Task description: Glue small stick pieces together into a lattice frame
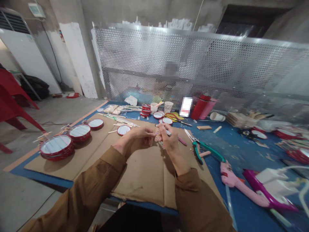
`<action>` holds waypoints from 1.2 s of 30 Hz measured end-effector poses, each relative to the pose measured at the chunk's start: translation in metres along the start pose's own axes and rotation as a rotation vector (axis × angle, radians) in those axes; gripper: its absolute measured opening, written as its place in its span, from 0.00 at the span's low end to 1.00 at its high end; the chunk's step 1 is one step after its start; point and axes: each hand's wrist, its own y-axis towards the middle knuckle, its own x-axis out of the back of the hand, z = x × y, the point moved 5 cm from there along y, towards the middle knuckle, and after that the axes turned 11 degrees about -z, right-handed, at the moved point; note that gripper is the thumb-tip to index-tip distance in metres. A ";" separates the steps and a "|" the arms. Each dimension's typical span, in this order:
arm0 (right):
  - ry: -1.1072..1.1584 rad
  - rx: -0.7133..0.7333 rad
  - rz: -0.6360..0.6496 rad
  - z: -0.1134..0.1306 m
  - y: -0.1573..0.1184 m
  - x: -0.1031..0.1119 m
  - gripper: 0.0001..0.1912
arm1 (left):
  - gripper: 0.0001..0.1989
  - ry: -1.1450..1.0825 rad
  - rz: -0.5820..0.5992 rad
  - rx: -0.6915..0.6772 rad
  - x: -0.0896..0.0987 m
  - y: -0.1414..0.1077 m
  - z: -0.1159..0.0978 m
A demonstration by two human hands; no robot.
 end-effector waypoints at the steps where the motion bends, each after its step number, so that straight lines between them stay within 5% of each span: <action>1: 0.005 0.002 -0.004 0.000 0.000 0.000 0.21 | 0.23 0.002 0.001 0.001 0.000 0.000 0.000; 36: -0.006 0.002 0.005 -0.004 0.001 0.001 0.20 | 0.20 0.016 0.000 0.015 -0.001 -0.001 -0.003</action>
